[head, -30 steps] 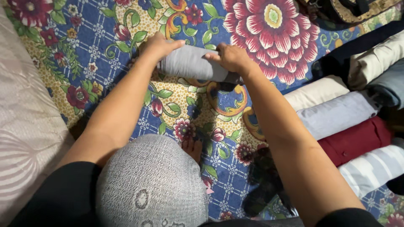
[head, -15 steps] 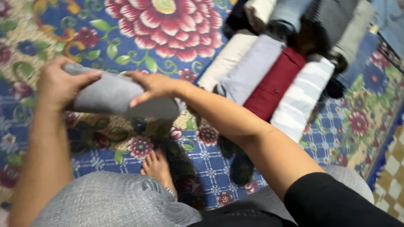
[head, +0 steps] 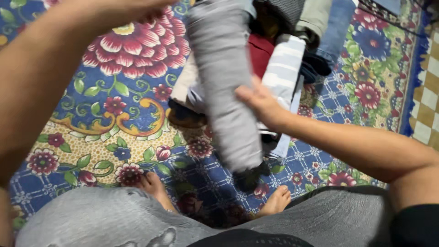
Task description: The person folds several pieces of clothing, including shirts and pants, on a bed. They then place the folded items into a large patterned travel bag.
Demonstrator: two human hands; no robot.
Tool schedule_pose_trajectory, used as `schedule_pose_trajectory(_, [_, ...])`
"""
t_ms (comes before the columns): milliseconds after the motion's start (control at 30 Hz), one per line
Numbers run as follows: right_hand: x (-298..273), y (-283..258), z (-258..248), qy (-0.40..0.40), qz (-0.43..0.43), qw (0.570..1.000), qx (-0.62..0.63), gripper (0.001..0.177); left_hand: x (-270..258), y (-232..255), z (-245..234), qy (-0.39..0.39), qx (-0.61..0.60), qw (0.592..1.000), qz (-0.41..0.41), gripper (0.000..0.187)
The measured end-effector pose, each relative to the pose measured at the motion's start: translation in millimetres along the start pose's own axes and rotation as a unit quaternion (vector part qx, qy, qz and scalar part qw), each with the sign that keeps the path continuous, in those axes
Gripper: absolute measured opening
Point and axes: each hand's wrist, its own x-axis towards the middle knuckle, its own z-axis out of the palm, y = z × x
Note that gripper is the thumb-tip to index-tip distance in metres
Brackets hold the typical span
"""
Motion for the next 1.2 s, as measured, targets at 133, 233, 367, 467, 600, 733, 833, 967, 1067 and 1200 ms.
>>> schedule_pose_trajectory(133, [-19,21,-64,0.118,-0.015,0.966,0.23,0.062,78,16,99,-0.209,0.038,0.977,-0.038,0.032])
schedule_pose_trajectory(233, [-4,46,-89,0.186,-0.012,0.944,0.271,0.061,114,16,186,-0.118,0.132,0.97,0.166,0.024])
schedule_pose_trajectory(367, [4,66,-93,0.166,0.019,0.951,0.262,0.061,109,30,274,-0.005,-0.299,0.939,-0.169,0.056])
schedule_pose_trajectory(467, [3,73,-86,0.183,0.045,0.957,0.221,0.057,86,35,308,0.068,-0.24,0.961,-0.117,0.076])
schedule_pose_trajectory(600, [-1,88,-95,0.185,0.003,0.979,0.09,0.055,76,42,324,0.128,-0.249,0.958,-0.07,0.082])
schedule_pose_trajectory(733, [1,89,-110,0.169,-0.026,0.979,-0.114,0.055,65,42,315,0.124,-0.215,0.967,-0.056,0.083])
schedule_pose_trajectory(833, [15,66,-110,0.16,0.188,0.968,-0.054,0.052,60,46,300,0.128,-0.066,0.989,-0.04,0.078])
schedule_pose_trajectory(967, [23,48,-112,0.115,0.225,0.963,-0.094,0.049,63,48,284,0.122,0.238,0.947,0.179,0.066])
schedule_pose_trajectory(1067, [25,47,-128,0.095,0.215,0.961,-0.146,0.047,61,53,297,0.106,0.229,0.952,0.175,0.06])
schedule_pose_trajectory(1200, [28,41,-147,0.136,0.072,0.889,-0.432,0.043,64,54,301,0.1,0.242,0.953,0.151,0.063])
